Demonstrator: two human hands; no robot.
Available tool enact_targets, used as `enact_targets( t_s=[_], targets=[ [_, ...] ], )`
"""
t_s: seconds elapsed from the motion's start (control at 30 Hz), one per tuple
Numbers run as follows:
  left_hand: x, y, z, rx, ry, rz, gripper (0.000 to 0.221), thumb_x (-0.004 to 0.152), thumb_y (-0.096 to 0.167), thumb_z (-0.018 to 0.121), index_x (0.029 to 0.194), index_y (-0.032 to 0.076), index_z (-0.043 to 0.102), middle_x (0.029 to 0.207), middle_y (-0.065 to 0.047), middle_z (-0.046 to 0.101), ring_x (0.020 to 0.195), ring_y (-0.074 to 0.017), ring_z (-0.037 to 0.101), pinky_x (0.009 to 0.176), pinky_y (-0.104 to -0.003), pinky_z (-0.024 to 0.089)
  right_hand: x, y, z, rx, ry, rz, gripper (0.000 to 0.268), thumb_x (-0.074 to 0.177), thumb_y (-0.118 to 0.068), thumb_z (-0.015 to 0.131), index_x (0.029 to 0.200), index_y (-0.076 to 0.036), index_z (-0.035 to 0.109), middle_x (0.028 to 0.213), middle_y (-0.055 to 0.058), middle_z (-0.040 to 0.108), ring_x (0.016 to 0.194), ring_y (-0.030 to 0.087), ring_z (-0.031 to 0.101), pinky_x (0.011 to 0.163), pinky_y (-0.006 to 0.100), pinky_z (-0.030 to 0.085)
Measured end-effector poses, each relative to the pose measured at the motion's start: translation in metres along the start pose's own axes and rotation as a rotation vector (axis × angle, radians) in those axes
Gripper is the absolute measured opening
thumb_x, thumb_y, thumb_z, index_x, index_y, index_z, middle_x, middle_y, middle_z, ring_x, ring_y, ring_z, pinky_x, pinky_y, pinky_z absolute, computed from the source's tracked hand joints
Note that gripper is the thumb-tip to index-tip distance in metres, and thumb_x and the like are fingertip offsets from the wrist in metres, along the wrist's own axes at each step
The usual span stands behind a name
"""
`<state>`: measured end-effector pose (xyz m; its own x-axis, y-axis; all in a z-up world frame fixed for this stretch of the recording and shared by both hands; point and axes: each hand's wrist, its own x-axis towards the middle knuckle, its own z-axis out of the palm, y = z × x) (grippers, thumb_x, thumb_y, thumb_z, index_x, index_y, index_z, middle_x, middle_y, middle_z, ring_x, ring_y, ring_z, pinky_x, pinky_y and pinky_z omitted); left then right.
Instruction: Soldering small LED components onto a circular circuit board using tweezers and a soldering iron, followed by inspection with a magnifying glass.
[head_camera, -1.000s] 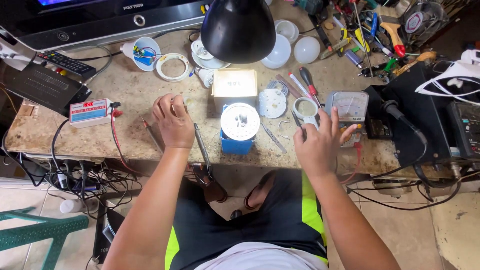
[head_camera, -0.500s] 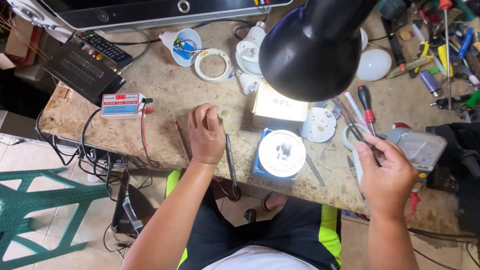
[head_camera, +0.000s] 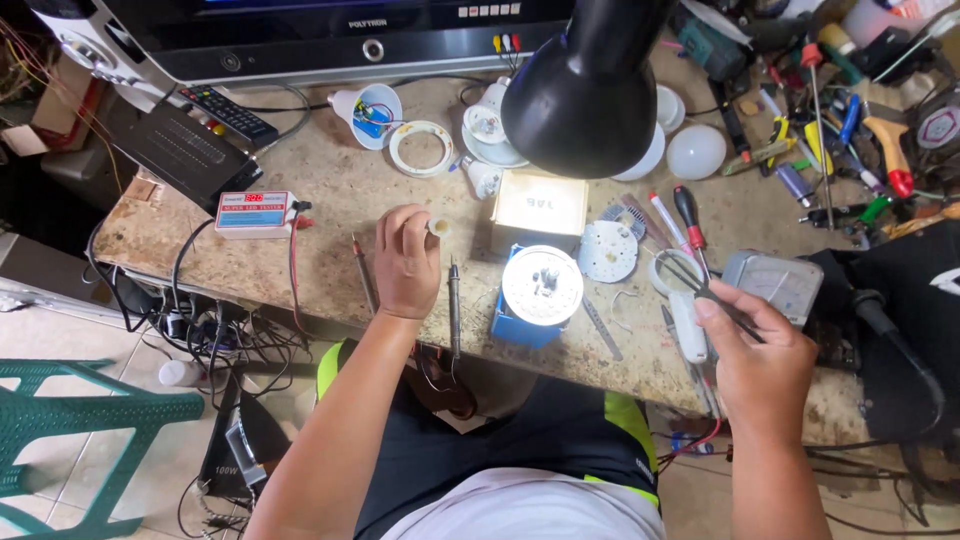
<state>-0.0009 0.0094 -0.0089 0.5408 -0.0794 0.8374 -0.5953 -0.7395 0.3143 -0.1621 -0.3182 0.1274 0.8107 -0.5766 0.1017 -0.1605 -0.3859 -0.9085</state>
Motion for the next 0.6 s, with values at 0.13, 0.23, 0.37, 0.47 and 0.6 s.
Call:
enact_targets(
  t_s=[0.13, 0.23, 0.37, 0.47, 0.6],
  targets=[
    [0.011, 0.010, -0.008, -0.061, 0.051, -0.076, 0.034, 0.090, -0.014, 0.065, 0.120, -0.001, 0.054, 0.122, -0.018, 0.058, 0.112, -0.0365, 0.060, 0.095, -0.047, 0.055, 0.018, 0.040, -0.004, 0.283, 0.025, -0.030, 0.030, 0.092, -0.009, 0.079, 0.119, 0.001, 0.072, 0.096, 0.013, 0.073, 0.077, 0.017, 0.072, 0.082, 0.023, 0.059],
    [0.022, 0.018, -0.014, -0.061, 0.106, -0.095, 0.021, 0.102, 0.000, 0.064, 0.122, 0.000, 0.057, 0.118, -0.017, 0.064, 0.110, -0.0334, 0.064, 0.096, -0.043, 0.056, 0.025, 0.059, -0.003, 0.523, 0.046, -0.006, 0.031, 0.088, -0.010, 0.080, 0.117, -0.002, 0.072, 0.100, 0.010, 0.072, 0.079, 0.018, 0.070, 0.085, 0.030, 0.068],
    [0.045, 0.041, -0.024, -0.150, 0.103, -0.059, 0.025, 0.095, -0.010, 0.067, 0.118, -0.003, 0.060, 0.119, -0.018, 0.066, 0.112, -0.0337, 0.067, 0.101, -0.042, 0.059, 0.023, 0.058, 0.001, 0.569, 0.003, -0.044, 0.029, 0.089, -0.007, 0.078, 0.117, -0.003, 0.071, 0.100, 0.009, 0.070, 0.085, 0.023, 0.070, 0.090, 0.037, 0.069],
    [0.057, 0.053, -0.028, -0.213, 0.092, -0.008, 0.019, 0.098, -0.006, 0.071, 0.114, -0.002, 0.062, 0.118, -0.018, 0.067, 0.113, -0.0343, 0.068, 0.102, -0.043, 0.060, 0.016, 0.037, 0.008, 0.505, -0.068, -0.140, 0.025, 0.093, -0.003, 0.073, 0.117, -0.001, 0.068, 0.105, 0.010, 0.069, 0.089, 0.025, 0.073, 0.092, 0.038, 0.068],
    [0.063, 0.065, -0.033, -0.265, 0.071, 0.017, 0.014, 0.100, -0.001, 0.067, 0.113, 0.000, 0.063, 0.116, -0.018, 0.070, 0.111, -0.0349, 0.070, 0.100, -0.045, 0.061, -0.003, -0.012, 0.023, 0.263, -0.205, -0.399, 0.016, 0.094, 0.005, 0.067, 0.110, 0.008, 0.065, 0.110, 0.020, 0.069, 0.107, 0.033, 0.075, 0.098, 0.045, 0.072]
  ],
)
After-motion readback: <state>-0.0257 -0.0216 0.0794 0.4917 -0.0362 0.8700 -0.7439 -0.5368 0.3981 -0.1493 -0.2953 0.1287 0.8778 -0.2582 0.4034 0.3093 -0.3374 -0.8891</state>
